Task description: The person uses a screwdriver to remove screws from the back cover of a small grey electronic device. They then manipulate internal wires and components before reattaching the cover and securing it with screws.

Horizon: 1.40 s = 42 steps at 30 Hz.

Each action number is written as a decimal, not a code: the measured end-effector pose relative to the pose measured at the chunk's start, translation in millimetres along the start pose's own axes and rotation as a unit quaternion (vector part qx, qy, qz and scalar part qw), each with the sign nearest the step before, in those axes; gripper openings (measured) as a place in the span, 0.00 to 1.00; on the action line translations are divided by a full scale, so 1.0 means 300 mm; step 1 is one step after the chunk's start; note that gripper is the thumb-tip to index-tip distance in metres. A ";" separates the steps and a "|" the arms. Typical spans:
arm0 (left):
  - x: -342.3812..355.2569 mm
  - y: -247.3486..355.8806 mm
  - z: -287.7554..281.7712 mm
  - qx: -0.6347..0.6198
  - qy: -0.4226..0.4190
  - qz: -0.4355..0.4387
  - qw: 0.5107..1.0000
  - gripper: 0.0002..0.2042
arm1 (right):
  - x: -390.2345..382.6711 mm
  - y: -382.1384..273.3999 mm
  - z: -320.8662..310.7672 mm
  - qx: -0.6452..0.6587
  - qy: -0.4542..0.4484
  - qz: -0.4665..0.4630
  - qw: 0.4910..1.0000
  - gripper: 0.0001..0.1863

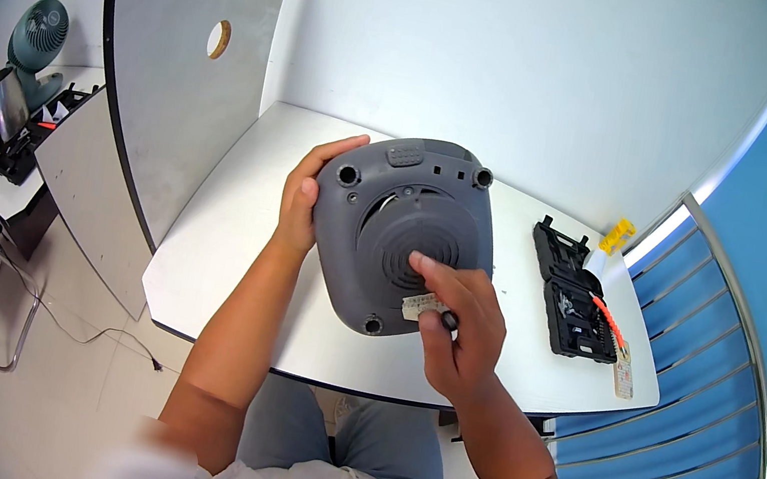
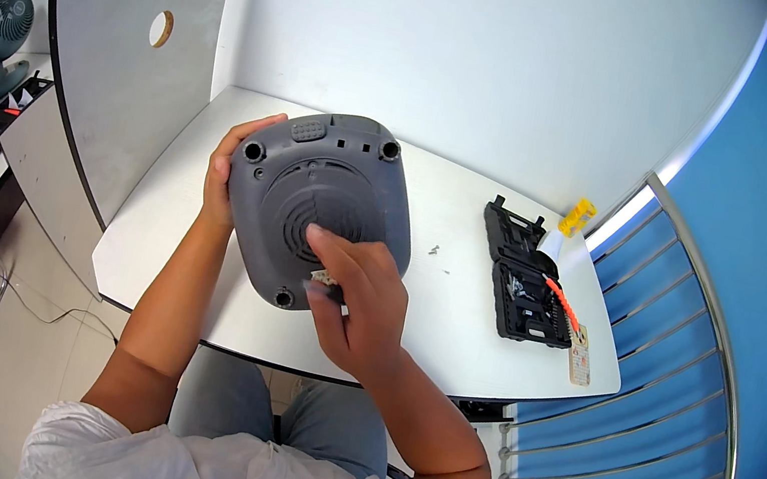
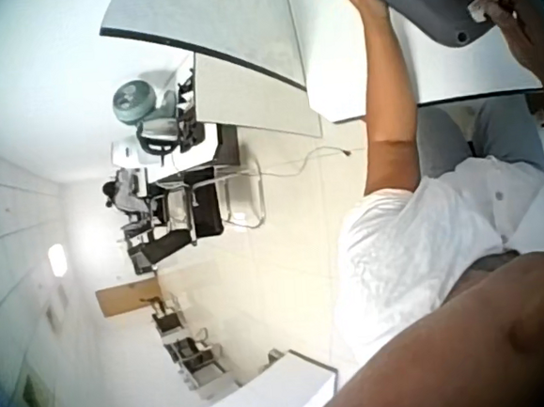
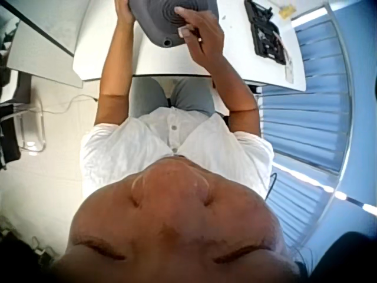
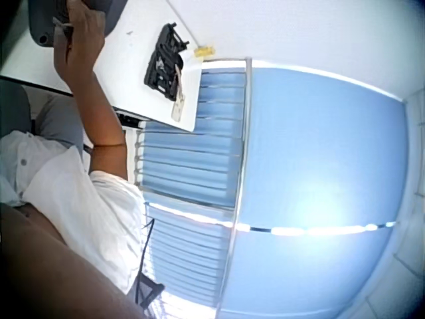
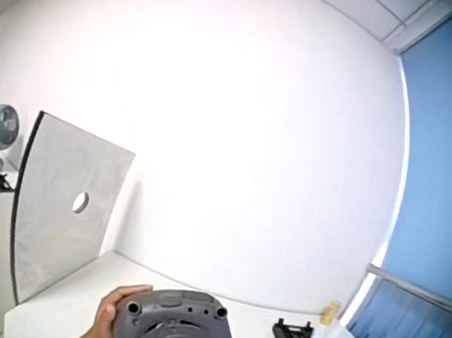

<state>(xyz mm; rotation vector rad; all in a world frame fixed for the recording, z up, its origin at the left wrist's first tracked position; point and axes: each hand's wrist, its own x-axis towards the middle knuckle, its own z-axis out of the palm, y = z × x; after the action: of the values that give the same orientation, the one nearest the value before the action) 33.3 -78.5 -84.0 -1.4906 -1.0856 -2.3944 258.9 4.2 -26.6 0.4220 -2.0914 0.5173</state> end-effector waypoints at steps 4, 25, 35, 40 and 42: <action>0.001 -0.004 0.005 0.021 0.010 0.004 1.000 0.42 | -0.014 0.003 0.032 -0.050 -0.006 -0.001 0.999 0.21; 0.000 -0.023 0.004 0.012 0.013 0.005 1.000 0.41 | 0.126 0.060 -0.054 -0.084 -0.006 0.117 0.990 0.11; -0.004 -0.011 -0.002 0.010 0.014 0.004 1.000 0.41 | 0.181 0.079 -0.154 -0.111 -0.080 0.194 0.971 0.09; 0.003 -0.014 0.010 0.015 0.014 0.007 1.000 0.41 | 0.178 0.074 -0.170 -0.117 -0.120 0.218 0.961 0.10; 0.002 -0.014 0.010 0.015 0.018 0.004 1.000 0.41 | 0.178 0.101 -0.131 -0.139 -0.114 0.089 0.980 0.10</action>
<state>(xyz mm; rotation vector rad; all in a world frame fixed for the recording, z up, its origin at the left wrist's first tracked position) 33.3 -73.5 -84.8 -1.4345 -1.1020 -2.3782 243.7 45.0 32.1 0.1366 -2.3958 0.2794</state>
